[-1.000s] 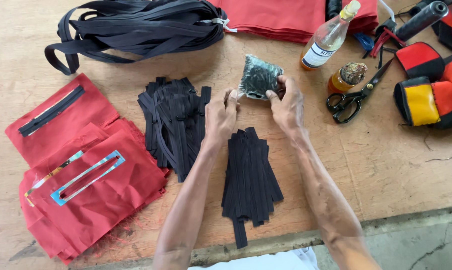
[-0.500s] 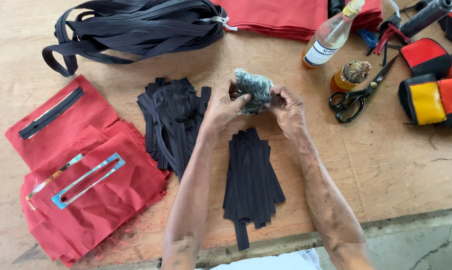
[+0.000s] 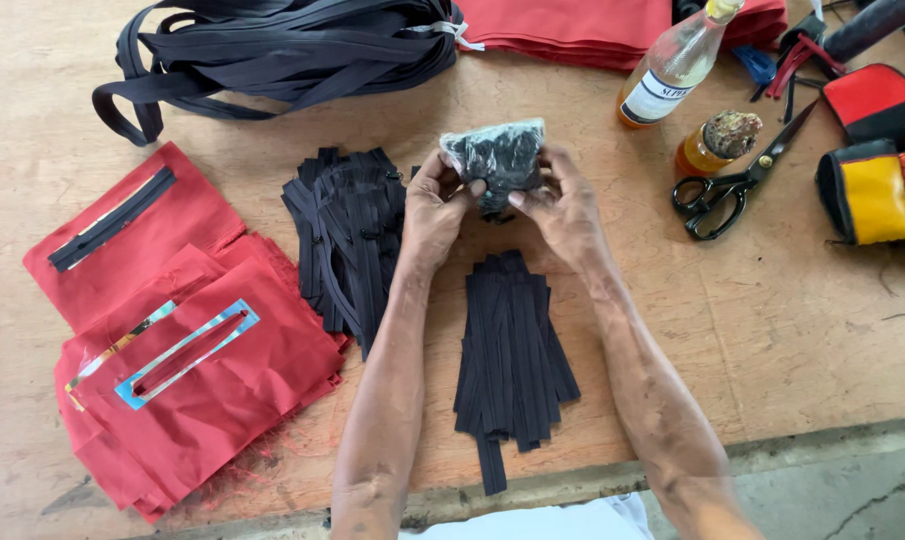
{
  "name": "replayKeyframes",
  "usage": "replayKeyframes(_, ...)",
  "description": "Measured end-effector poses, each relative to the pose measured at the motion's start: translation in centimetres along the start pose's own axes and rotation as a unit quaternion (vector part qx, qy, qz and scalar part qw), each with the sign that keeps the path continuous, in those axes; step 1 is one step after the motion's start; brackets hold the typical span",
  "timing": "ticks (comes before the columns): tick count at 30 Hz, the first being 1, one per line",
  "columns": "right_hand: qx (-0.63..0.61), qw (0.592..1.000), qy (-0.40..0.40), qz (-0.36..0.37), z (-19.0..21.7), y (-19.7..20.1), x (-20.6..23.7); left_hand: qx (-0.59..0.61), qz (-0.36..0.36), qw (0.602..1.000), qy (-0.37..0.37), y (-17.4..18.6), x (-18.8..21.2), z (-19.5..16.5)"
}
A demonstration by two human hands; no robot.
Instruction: The person attaches black zipper sliders to black zipper tapes by hand. They pick up a zipper tape, slide a slider onto it, and place the completed zipper onto a growing pile on the wooden workbench.
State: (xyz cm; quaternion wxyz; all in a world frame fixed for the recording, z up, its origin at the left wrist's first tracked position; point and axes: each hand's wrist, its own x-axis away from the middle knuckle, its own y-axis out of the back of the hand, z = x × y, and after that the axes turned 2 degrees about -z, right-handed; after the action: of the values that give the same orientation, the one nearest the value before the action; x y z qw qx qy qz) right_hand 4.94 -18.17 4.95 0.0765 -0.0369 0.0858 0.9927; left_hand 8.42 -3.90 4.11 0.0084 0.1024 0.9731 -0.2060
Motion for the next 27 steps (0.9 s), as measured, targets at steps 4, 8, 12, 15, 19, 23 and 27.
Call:
replayKeyframes(4, -0.196, 0.98, 0.027, 0.03, -1.0, 0.2, 0.0, -0.037, 0.041, 0.998, -0.008, 0.2, 0.2, -0.1)
replayKeyframes(8, -0.185, 0.983, 0.016, 0.007, -1.5, 0.2, 0.2, -0.175, -0.011, 0.983, -0.06, 0.0, 0.4, 0.5)
replayKeyframes(12, -0.21, 0.977, -0.017, -0.041, -1.4, 0.0, 0.3, -0.144, 0.008, 0.988, -0.045, 0.0, 0.3, 0.6)
replayKeyframes(15, -0.143, 0.988, 0.039, -0.052, -1.2, -0.2, 0.3, -0.117, 0.037, 0.992, -0.019, 0.2, 0.4, 0.3)
replayKeyframes(19, -0.163, 0.985, -0.003, -0.06, -1.0, -0.1, 0.5, -0.192, -0.005, 0.981, -0.012, -0.4, 0.4, 0.1)
replayKeyframes(23, -0.193, 0.98, -0.009, -0.053, -1.0, -0.1, 0.4, -0.213, -0.062, 0.975, 0.007, -0.4, 0.2, 0.1)
replayKeyframes(27, -0.117, 0.991, 0.059, -0.035, -1.1, -0.1, 0.4, -0.14, -0.028, 0.99, -0.022, -0.2, -0.1, 0.1)
